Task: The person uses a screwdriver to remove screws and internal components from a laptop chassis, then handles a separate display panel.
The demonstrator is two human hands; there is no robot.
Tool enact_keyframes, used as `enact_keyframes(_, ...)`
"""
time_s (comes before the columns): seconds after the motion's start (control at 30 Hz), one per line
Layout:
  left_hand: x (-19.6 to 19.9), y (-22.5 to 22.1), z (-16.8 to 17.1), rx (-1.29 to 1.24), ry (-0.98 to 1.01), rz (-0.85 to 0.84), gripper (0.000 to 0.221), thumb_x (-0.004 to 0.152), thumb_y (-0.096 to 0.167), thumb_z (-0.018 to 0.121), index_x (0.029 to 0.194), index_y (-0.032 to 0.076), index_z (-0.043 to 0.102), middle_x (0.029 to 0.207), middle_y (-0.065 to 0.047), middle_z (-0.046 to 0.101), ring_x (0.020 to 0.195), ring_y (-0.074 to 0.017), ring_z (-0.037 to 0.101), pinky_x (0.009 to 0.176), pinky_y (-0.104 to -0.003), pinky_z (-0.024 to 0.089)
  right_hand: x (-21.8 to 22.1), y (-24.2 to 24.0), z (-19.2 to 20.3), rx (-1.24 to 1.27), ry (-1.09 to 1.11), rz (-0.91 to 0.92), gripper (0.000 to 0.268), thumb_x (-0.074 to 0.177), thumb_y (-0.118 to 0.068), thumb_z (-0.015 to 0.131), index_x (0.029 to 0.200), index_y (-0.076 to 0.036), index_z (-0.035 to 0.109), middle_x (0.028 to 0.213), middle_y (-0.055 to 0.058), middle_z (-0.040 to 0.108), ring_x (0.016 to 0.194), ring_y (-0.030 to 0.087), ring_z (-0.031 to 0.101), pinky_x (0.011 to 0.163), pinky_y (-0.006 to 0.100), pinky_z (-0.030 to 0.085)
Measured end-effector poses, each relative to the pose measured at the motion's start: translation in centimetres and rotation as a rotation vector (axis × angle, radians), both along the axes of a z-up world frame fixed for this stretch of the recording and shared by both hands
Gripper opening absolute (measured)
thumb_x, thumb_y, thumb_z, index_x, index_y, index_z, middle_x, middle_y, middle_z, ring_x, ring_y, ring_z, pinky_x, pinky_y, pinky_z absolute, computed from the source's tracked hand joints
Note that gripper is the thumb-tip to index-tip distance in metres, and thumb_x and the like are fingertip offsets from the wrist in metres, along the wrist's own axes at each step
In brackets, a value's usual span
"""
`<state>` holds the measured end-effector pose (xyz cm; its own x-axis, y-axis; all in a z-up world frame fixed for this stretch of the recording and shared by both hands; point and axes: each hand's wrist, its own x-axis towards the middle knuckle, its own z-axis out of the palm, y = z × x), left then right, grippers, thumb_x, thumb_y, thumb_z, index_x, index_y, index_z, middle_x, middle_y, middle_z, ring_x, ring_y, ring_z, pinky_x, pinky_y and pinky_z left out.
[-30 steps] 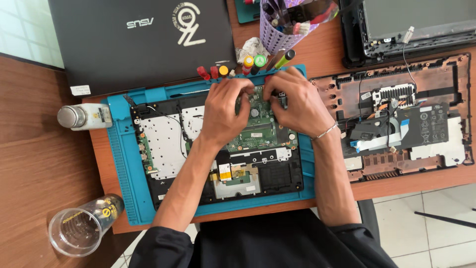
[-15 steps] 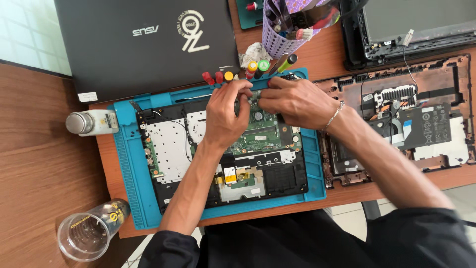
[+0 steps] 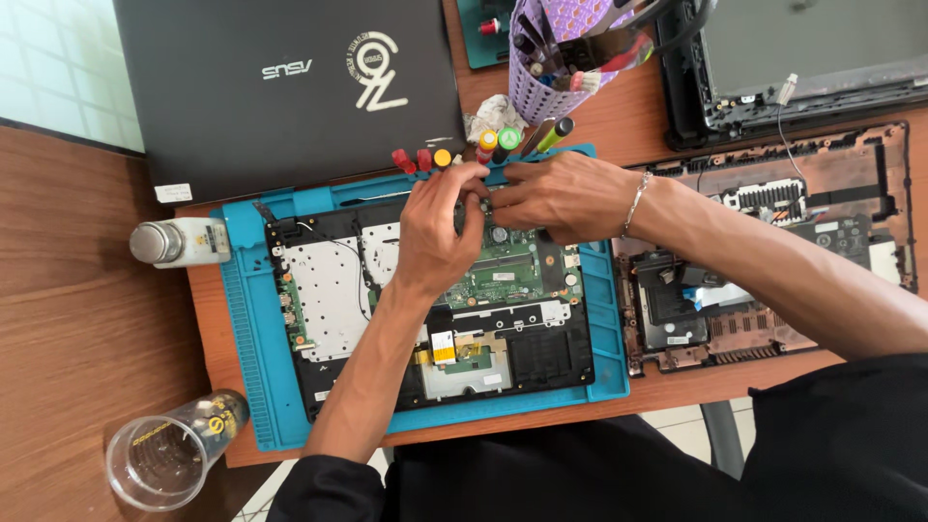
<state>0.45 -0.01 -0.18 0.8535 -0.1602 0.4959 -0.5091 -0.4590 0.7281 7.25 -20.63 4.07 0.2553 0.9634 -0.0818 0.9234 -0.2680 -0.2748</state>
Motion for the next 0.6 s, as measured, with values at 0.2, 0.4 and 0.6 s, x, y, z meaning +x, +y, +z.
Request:
enact_keyframes(0.2, -0.01, -0.04, 0.15, 0.007, 0.013, 0.003, 0.033, 0.091, -0.009, 0.061, 0.121, 0.005, 0.06, 0.094, -0.007, 0.071, 0.09, -0.0252, 0.069, 0.08, -0.04, 0.047, 0.17, 0.18, -0.08, -0.002, 0.025, 0.002, 0.042, 0.06, 0.0, 0.075, 0.101, -0.007, 0.07, 0.115, -0.003, 0.065, 0.116, 0.026, 0.057, 0.069, 0.039, 0.06)
enact_keyframes(0.4, 0.08, -0.01, 0.15, 0.005, 0.008, -0.001, 0.034, 0.091, -0.01, 0.061, 0.122, 0.004, 0.059, 0.095, -0.007, 0.071, 0.091, -0.0256, 0.068, 0.082, -0.04, 0.048, 0.38, 0.01, -0.16, -0.004, 0.072, -0.031, 0.037, 0.062, -0.001, 0.076, 0.097, -0.007, 0.069, 0.114, -0.003, 0.065, 0.115, 0.025, 0.06, 0.066, 0.039, 0.06)
enact_keyframes(0.6, 0.0, 0.01, 0.06, 0.009, 0.007, 0.0, 0.036, 0.09, -0.01, 0.06, 0.123, 0.004, 0.059, 0.094, -0.007, 0.071, 0.09, -0.0259, 0.068, 0.082, -0.04, 0.048, -0.07, -0.8, -0.02, 0.07, 0.038, -0.086, 0.039, 0.065, -0.003, 0.076, 0.102, -0.008, 0.063, 0.11, 0.0, 0.065, 0.106, 0.025, 0.063, 0.066, 0.04, 0.059)
